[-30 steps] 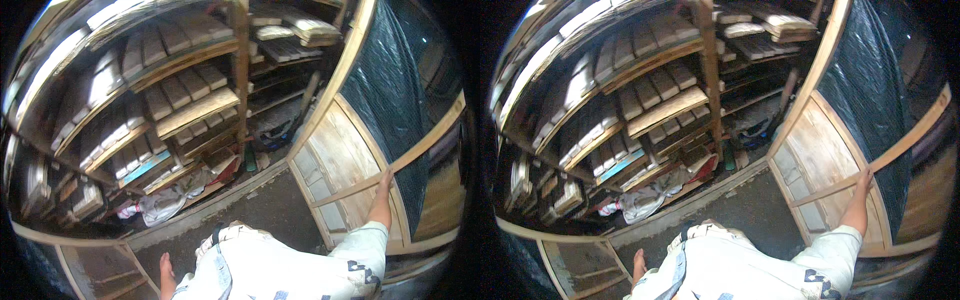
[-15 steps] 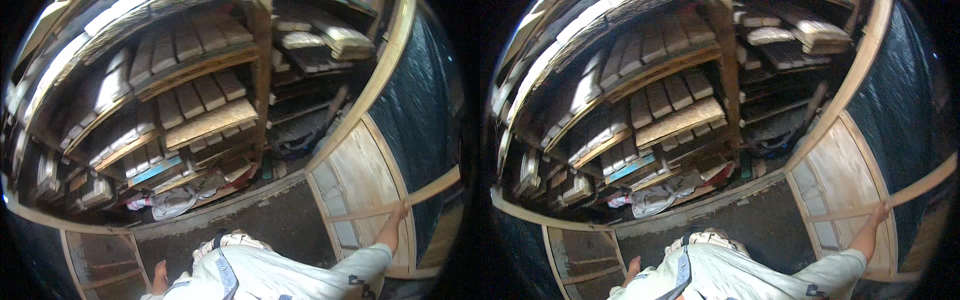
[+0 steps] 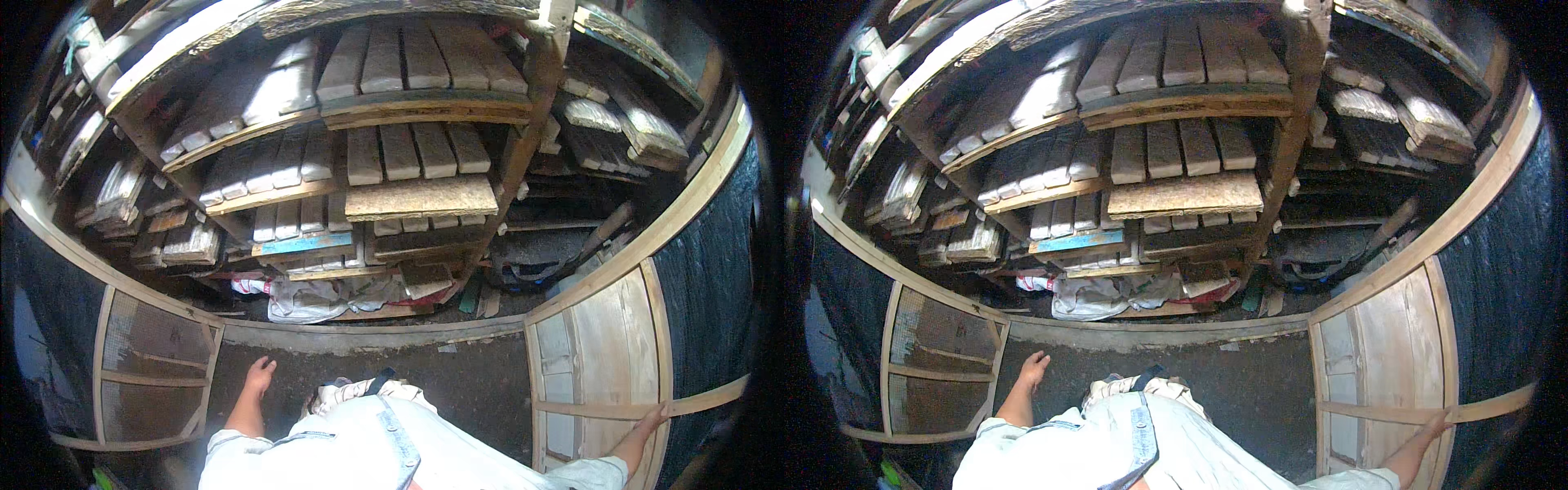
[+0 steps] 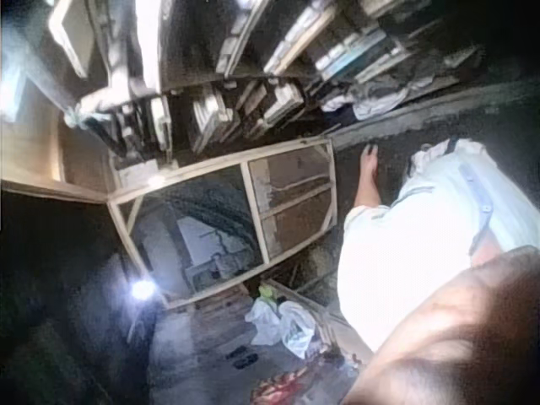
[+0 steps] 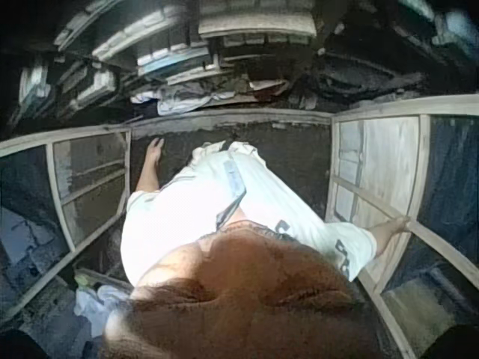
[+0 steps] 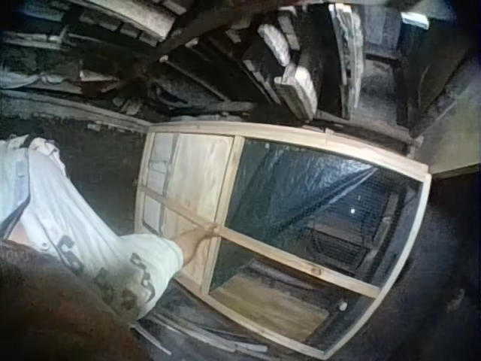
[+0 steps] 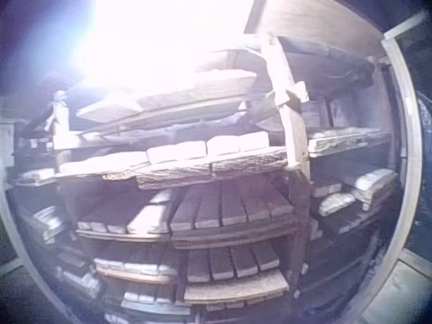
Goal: The person uses a knife to cut a small piece of wood on a wooden board, then moves the cut piece aside. They later pick up a larger wooden board and place it on a shelf among other boards.
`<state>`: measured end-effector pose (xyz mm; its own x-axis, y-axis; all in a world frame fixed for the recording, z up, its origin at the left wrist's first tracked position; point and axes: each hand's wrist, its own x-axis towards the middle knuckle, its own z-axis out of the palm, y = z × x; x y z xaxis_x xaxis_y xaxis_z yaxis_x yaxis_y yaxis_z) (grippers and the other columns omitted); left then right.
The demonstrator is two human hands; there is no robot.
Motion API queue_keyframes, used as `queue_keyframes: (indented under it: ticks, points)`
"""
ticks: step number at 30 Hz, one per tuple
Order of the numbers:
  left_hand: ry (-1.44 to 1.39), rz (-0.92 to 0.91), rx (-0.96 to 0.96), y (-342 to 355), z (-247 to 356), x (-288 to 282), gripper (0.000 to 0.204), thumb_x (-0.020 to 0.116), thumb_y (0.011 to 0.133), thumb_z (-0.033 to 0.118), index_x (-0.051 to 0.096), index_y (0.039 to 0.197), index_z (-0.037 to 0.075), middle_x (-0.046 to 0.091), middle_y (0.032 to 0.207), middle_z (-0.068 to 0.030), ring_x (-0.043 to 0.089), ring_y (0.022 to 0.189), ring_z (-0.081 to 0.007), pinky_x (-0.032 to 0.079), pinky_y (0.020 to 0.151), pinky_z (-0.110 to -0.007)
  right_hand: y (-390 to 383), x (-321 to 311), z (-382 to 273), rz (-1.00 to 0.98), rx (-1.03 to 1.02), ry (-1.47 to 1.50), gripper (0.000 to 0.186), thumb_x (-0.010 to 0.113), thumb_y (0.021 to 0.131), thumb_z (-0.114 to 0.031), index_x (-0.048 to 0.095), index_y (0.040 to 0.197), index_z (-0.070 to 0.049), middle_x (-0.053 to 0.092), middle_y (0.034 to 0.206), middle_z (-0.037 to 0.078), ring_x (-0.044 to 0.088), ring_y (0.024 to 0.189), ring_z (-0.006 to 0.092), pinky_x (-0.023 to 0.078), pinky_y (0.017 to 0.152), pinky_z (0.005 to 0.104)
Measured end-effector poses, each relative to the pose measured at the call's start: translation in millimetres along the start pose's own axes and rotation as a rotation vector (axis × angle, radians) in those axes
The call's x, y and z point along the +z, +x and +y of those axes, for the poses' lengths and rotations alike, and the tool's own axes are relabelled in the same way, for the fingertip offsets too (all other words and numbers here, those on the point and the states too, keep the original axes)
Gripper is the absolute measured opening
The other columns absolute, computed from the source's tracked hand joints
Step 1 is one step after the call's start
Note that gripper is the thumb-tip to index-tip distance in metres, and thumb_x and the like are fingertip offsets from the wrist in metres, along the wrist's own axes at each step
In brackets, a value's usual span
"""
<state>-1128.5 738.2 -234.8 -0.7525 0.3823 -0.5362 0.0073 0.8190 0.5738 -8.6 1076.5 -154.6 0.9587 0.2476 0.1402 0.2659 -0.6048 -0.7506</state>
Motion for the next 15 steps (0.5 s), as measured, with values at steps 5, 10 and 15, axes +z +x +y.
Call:
queue_keyframes:
  ticks: [5,10,15]
  points:
    - [0.199,0.11,0.428,-4.2,92.1,1.5,0.06,0.07,0.091,0.031,0.053,0.141,0.002,0.056,0.14,-0.0247,0.053,0.131,-0.038,0.041,0.11,-0.042,-88.6,24.6,29.4,-0.109,-0.128,0.037,0.104,0.055,0.094,-0.066,0.017,0.156,0.009,0.022,0.162,0.027,0.029,0.147,0.0415,0.023,0.122,0.0452]
    - [0.131,0.366,0.997,-11.7,203.8,-13.9,0.058,0.071,0.087,0.016,0.053,0.141,0.003,0.054,0.141,-0.0241,0.049,0.133,-0.0412,0.038,0.112,-0.046,-207.7,46.6,9.0,-0.443,-0.177,0.062,0.08,0.055,0.099,-0.048,0.026,0.157,0.0,0.029,0.162,0.02,0.031,0.148,0.0338,0.026,0.12,0.0451]
    - [0.108,0.595,1.282,-16.9,300.0,-71.3,0.056,0.07,0.088,0.022,0.056,0.14,0.005,0.053,0.143,-0.0203,0.044,0.139,-0.0385,0.032,0.115,-0.048,-346.0,53.2,-35.4,-0.736,-0.262,0.2,0.069,0.059,0.1,-0.038,0.035,0.154,-0.001,0.036,0.158,0.022,0.037,0.145,0.0344,0.031,0.117,0.0427]
